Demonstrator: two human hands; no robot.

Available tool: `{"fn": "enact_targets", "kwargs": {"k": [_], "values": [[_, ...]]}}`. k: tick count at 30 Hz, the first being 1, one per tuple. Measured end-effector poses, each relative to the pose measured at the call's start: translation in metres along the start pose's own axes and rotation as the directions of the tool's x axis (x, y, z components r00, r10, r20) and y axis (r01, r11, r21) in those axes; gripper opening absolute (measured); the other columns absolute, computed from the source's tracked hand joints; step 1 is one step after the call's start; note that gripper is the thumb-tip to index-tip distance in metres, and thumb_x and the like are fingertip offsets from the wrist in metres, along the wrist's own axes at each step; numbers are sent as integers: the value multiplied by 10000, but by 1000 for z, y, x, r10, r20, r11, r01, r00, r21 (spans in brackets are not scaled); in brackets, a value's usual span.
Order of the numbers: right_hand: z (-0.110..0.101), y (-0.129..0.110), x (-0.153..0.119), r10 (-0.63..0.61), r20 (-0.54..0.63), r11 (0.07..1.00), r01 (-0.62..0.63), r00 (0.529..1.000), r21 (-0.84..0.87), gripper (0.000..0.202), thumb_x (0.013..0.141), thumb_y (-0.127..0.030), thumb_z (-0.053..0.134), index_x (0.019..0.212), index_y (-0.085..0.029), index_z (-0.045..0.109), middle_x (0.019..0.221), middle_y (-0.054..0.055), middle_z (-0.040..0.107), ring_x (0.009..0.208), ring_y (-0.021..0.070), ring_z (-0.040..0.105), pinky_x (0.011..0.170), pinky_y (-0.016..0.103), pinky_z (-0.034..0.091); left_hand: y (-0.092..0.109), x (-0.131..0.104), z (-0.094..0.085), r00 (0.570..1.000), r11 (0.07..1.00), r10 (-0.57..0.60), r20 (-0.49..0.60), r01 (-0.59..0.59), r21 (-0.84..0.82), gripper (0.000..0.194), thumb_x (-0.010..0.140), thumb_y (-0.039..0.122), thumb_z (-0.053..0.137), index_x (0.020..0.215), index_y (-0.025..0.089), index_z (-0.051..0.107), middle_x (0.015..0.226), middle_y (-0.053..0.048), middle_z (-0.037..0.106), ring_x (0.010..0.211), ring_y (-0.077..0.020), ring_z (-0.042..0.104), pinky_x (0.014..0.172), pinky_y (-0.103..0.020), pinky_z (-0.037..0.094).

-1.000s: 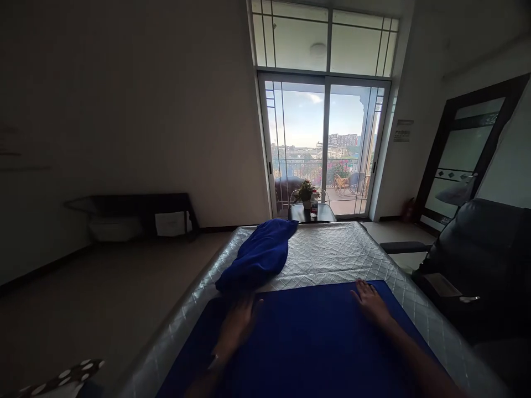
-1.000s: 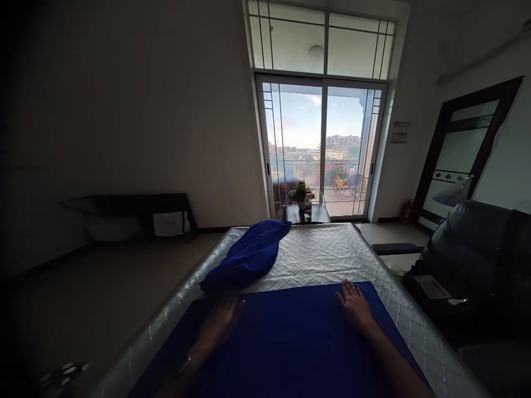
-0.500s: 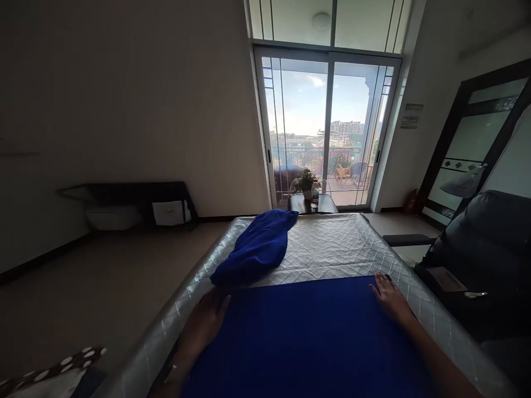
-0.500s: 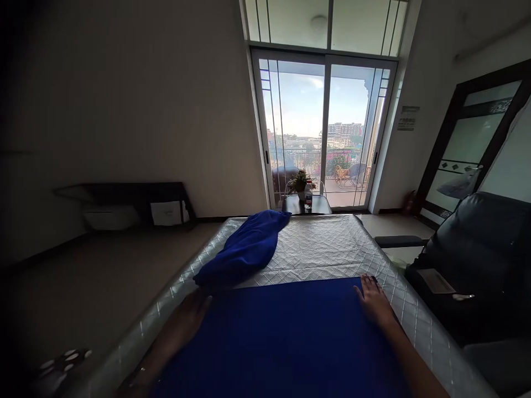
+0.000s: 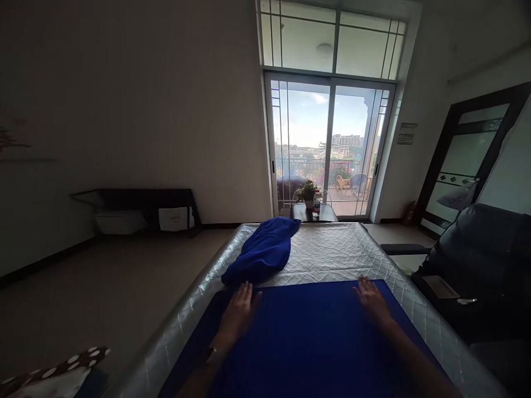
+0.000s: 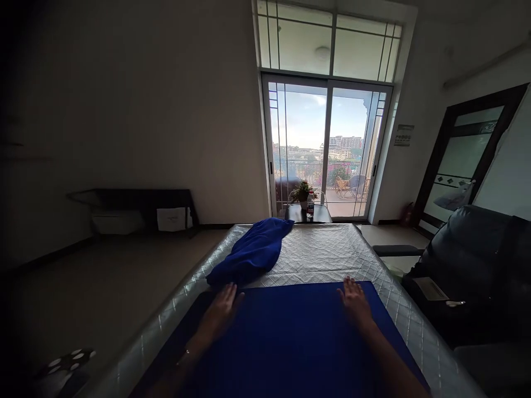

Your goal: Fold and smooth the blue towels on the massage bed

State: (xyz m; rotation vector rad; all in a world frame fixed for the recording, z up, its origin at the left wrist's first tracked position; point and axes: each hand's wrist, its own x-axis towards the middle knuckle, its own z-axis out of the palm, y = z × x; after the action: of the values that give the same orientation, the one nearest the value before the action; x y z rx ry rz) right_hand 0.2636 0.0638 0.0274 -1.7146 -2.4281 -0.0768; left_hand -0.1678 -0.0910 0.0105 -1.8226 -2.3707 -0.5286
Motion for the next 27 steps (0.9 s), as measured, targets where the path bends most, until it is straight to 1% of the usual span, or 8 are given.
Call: {"fn": "enact_targets", "kwargs": {"k": [3, 5, 7, 9, 13, 22, 25, 27], "values": [[4, -72, -13, -195, 19, 970, 190, 981, 153, 634, 1082, -391, 245, 1628, -103, 388, 1707, 144, 365, 1610, 234, 296, 1325, 431, 268, 64, 0, 17, 977, 978, 189, 94, -178, -112, 735, 1069, 564, 228, 1577, 92, 471, 1677, -178, 441, 1592, -306, 361, 1331, -498, 331], [11, -116, -22, -281, 20, 928, 266, 960, 261, 650, 1086, -449, 261, 1633, -120, 382, 1704, 145, 360, 1606, 252, 305, 1320, 448, 286, 103, -2, 28, 954, 953, 273, 123, -250, -173, 717, 1073, 565, 199, 1614, 156, 431, 1699, -137, 407, 1603, -272, 332, 1342, -474, 319], [19, -146, -29, -371, 9, 883, 350, 929, 313, 629, 1081, -414, 302, 1640, -131, 367, 1708, 144, 339, 1608, 269, 296, 1321, 469, 286, 130, -5, 38, 942, 937, 307, 136, -274, -216, 705, 1074, 554, 160, 1639, 200, 389, 1707, -118, 394, 1606, -255, 321, 1343, -466, 326], [28, -160, -34, -430, -23, 851, 413, 903, 323, 611, 1067, -347, 351, 1649, -161, 351, 1717, 125, 311, 1615, 282, 271, 1325, 493, 274, 142, -9, 45, 941, 933, 306, 146, -266, -243, 704, 1070, 558, 152, 1648, 221, 371, 1704, -120, 401, 1603, -266, 324, 1340, -493, 341], [40, -158, -35, -433, -78, 844, 434, 898, 314, 586, 1071, -318, 365, 1650, -227, 358, 1723, 87, 310, 1619, 273, 254, 1326, 497, 277, 141, -14, 50, 944, 933, 287, 161, -237, -273, 725, 1059, 593, 201, 1658, 210, 343, 1707, -136, 395, 1613, -299, 302, 1353, -565, 301], [37, -159, -36, -341, -54, 878, 339, 938, 337, 633, 1088, -480, 286, 1635, -177, 387, 1701, 125, 348, 1609, 268, 293, 1320, 504, 280, 137, -18, 42, 945, 942, 267, 189, -214, -260, 745, 1054, 595, 263, 1644, 152, 362, 1718, -162, 354, 1629, -311, 256, 1351, -590, 260], [31, -134, -31, -284, 33, 914, 261, 958, 311, 691, 1070, -558, 253, 1651, -200, 361, 1722, 84, 320, 1623, 239, 256, 1337, 461, 231, 109, -19, 32, 953, 964, 219, 208, -178, -200, 756, 1040, 615, 292, 1630, 156, 400, 1714, -175, 347, 1619, -328, 271, 1348, -576, 258], [26, -100, -25, -207, 79, 946, 179, 975, 271, 734, 1055, -599, 237, 1656, -193, 352, 1729, 75, 314, 1629, 231, 238, 1344, 444, 202, 74, -19, 23, 965, 985, 144, 220, -119, -122, 770, 1038, 618, 279, 1626, 138, 405, 1718, -177, 337, 1620, -331, 270, 1348, -566, 250]]}}
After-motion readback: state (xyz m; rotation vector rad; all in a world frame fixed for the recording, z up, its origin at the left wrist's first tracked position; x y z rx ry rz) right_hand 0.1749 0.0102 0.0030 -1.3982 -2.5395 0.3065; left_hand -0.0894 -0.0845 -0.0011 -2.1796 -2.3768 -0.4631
